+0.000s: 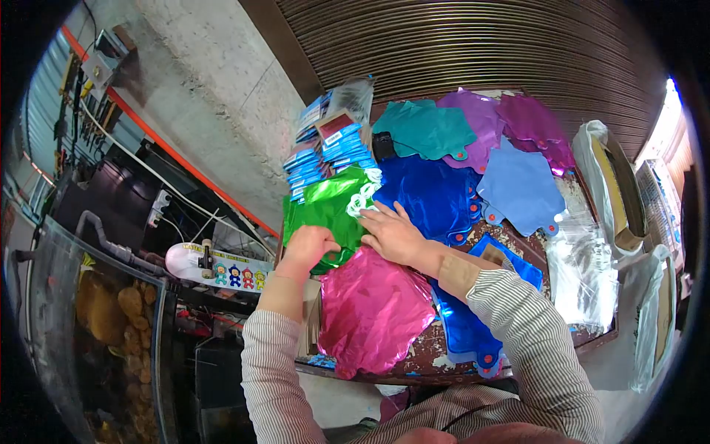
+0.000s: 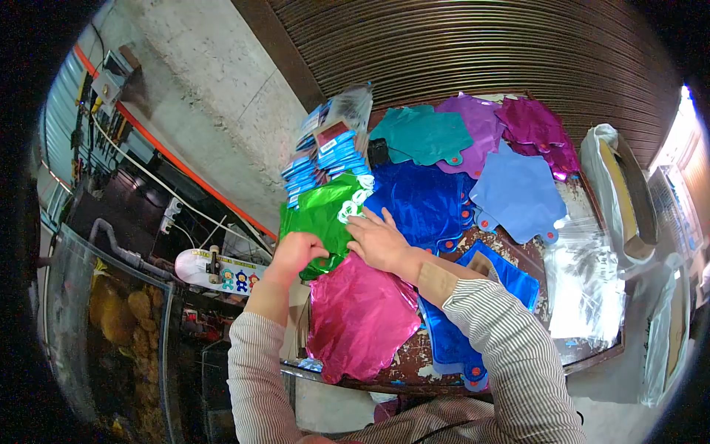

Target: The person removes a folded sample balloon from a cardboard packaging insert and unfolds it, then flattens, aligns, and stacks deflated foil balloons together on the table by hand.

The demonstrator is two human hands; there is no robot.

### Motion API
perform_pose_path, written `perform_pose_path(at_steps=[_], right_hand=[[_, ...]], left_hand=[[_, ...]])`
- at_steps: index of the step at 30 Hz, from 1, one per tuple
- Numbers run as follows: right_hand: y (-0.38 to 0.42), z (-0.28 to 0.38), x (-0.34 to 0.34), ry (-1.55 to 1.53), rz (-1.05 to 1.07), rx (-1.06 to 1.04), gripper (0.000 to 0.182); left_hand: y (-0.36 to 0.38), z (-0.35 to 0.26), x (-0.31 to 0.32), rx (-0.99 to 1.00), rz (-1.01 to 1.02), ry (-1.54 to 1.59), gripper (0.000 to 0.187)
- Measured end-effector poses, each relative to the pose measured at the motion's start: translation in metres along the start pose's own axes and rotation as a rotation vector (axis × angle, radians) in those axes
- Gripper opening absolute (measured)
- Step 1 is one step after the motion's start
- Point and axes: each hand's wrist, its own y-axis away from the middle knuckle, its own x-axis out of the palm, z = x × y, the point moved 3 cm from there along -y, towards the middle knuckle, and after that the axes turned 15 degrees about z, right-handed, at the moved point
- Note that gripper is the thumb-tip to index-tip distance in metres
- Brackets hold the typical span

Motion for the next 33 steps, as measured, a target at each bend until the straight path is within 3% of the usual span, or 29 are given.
perform_pose_path(at_steps=[10, 16, 20, 21, 25, 28, 30, 33], right_hand=[[-0.023, 0.028, -0.001, -0.172, 0.161, 0.023, 0.035], [-0.034, 0.033, 0.016, -0.263, 0.029, 0.153, 0.03], [-0.039, 0.018, 0.026, -0.472, -0.158, 0.34, 0.017], [-0.041, 0.015, 0.026, -0.47, -0.16, 0.341, 0.017], [-0.049, -0.004, 0.027, -0.946, -0.22, 0.563, 0.027], [-0.054, -0.002, 0.015, -0.938, -0.212, 0.519, 0.026], [-0.06, 0.002, 0.0, -0.932, -0.207, 0.472, 0.026], [-0.072, 0.001, -0.029, -1.048, -0.18, 0.535, 0.021]], left_hand=[[-0.005, -0.009, -0.012, 0.19, -0.197, -0.242, 0.006], [0.008, -0.042, -0.019, 0.168, -0.266, -0.256, 0.008], [0.024, -0.031, -0.012, 0.046, -0.758, -0.229, 0.018], [0.021, -0.026, -0.006, 0.049, -0.76, -0.229, 0.018], [-0.01, 0.013, 0.034, 0.137, -0.524, -0.195, 0.024], [-0.034, 0.006, 0.048, 0.244, -0.453, -0.117, 0.038], [-0.053, 0.006, 0.06, 0.083, -0.333, -0.213, 0.047], [-0.055, 0.002, 0.06, 0.005, -0.299, -0.151, 0.046]])
